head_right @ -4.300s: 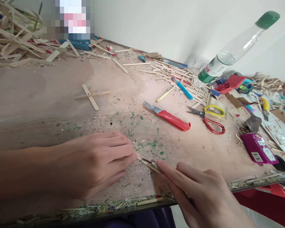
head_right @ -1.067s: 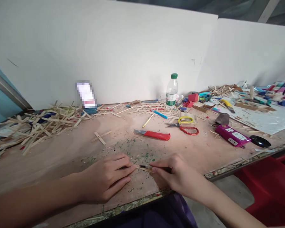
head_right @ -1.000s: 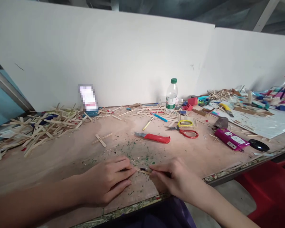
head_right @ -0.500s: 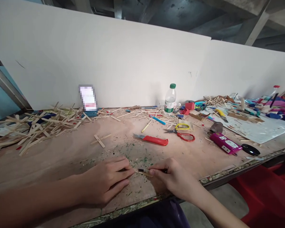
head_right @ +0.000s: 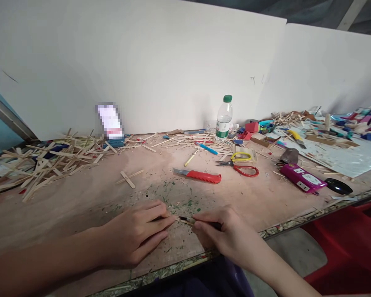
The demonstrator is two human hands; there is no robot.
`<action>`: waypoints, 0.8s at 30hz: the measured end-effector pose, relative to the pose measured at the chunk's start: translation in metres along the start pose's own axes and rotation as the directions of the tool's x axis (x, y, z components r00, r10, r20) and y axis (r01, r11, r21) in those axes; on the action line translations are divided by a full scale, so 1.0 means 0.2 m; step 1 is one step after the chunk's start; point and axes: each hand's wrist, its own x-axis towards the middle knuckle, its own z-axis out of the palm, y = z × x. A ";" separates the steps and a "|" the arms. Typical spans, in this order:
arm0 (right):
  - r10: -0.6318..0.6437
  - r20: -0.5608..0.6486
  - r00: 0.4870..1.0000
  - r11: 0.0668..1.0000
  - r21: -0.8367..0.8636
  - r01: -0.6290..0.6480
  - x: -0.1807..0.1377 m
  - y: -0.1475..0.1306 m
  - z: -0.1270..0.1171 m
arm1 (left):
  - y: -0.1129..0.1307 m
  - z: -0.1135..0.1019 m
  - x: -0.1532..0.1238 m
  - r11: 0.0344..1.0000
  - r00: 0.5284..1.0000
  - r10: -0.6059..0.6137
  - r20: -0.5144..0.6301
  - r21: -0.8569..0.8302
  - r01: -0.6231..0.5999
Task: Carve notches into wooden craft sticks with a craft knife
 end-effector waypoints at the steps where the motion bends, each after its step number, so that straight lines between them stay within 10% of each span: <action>1: -0.031 -0.015 0.999 0.999 -0.027 0.031 0.00 0.00 0.01 | 0.00 0.00 0.00 1.000 1.000 0.002 0.000 0.000 -0.002; 24: -0.176 0.012 0.984 0.953 -0.247 0.173 0.00 -0.05 0.02 | 0.00 0.00 0.00 0.999 1.000 0.004 0.015 0.035 -0.004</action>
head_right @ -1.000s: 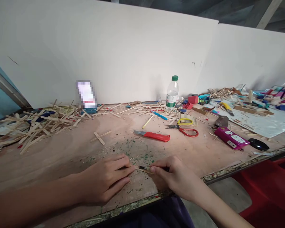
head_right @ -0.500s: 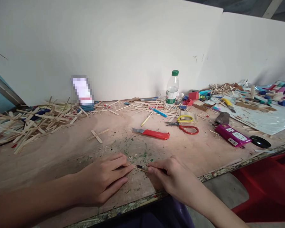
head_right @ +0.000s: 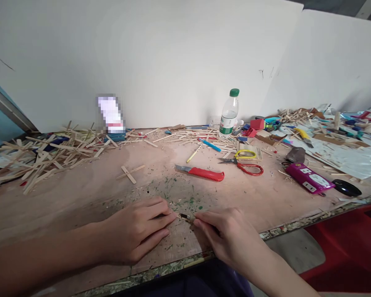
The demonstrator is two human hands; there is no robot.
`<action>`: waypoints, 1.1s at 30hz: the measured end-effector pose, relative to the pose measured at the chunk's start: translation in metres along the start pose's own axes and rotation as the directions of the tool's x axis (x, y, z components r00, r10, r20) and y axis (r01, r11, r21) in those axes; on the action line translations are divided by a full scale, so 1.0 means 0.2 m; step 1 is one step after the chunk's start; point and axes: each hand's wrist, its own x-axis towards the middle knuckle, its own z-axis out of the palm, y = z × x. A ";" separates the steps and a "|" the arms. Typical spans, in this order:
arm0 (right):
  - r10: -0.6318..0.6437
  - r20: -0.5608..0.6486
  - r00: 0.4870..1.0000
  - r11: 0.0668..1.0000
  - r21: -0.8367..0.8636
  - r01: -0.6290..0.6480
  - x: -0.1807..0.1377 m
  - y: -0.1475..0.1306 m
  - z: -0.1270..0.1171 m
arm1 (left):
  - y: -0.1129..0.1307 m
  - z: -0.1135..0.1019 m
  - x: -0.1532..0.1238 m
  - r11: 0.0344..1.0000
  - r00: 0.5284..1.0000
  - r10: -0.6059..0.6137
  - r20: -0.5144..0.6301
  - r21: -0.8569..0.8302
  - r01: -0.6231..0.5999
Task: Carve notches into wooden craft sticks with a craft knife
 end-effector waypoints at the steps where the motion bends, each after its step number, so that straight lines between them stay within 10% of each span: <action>1: 0.013 0.007 1.000 1.000 0.010 -0.013 0.00 -0.01 0.00 | 0.00 0.00 0.00 1.000 1.000 0.001 0.001 0.005 -0.001; 33: 0.114 -0.126 0.986 0.982 0.162 -0.093 0.00 0.01 0.02 | -0.02 0.00 0.00 0.999 0.998 0.028 -0.049 -0.028 -0.029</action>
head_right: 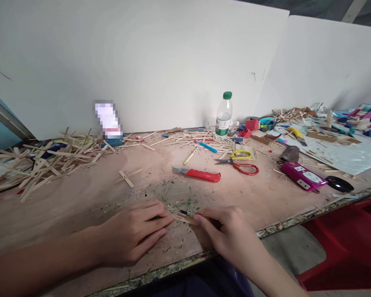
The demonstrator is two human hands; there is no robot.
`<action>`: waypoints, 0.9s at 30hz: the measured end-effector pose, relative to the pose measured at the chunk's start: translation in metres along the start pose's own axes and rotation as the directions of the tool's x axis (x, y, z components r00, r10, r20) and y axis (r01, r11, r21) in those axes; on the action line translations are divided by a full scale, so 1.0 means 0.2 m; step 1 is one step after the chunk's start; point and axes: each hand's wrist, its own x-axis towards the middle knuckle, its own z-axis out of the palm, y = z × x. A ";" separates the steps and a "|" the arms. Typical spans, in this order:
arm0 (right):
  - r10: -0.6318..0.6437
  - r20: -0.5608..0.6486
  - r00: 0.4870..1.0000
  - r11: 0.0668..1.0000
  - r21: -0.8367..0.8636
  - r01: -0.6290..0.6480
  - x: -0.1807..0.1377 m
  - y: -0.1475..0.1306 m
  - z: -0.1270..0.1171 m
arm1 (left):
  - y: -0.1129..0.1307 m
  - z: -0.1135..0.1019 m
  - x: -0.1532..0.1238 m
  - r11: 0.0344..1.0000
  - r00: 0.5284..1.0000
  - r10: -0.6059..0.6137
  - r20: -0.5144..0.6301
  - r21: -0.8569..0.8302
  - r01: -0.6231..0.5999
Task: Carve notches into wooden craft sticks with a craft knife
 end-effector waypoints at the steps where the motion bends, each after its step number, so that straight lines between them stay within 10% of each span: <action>1: 0.009 -0.018 1.000 1.000 0.016 -0.008 0.00 0.00 0.00 | 0.00 0.00 0.00 1.000 1.000 0.009 -0.005 0.003 -0.009; 27: -0.027 -0.019 0.999 1.000 -0.001 0.027 -0.02 0.02 0.01 | 0.00 0.00 0.01 0.995 0.999 -0.013 -0.031 -0.099 0.010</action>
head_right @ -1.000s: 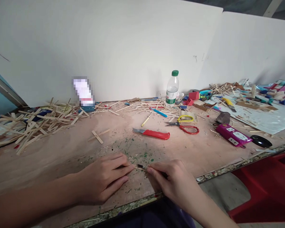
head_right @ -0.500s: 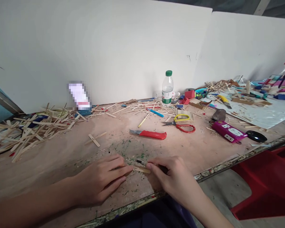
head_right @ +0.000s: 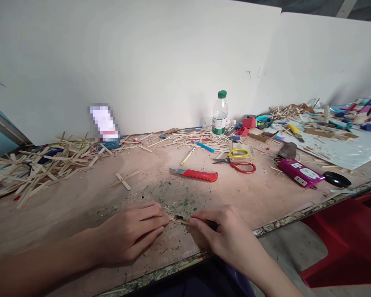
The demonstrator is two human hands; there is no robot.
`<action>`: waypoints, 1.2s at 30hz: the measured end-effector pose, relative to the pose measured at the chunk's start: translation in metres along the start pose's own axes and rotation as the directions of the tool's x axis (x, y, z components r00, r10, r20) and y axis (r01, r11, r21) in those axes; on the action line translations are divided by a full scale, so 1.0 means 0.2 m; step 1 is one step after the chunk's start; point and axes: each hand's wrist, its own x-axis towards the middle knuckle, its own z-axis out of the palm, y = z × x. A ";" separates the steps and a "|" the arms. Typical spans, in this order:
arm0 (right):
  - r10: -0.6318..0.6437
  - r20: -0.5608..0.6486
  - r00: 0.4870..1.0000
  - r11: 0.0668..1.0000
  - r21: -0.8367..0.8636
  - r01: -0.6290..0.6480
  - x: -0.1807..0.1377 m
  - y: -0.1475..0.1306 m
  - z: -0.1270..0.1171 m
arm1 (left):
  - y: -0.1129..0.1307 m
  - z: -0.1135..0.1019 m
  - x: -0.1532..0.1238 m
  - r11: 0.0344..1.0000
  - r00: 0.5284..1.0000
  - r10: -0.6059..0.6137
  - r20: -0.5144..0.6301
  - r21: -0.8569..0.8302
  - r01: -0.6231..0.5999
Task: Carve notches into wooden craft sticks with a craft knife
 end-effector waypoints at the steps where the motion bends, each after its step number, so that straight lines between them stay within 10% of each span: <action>1: 0.006 0.016 1.000 1.000 -0.003 -0.006 0.00 0.00 0.00 | 0.00 0.00 0.00 1.000 1.000 0.004 -0.004 -0.012 -0.004; 36: -0.013 0.072 0.997 0.994 -0.106 0.021 0.03 0.04 0.02 | -0.02 0.02 0.00 0.982 0.998 0.036 0.054 0.183 -0.045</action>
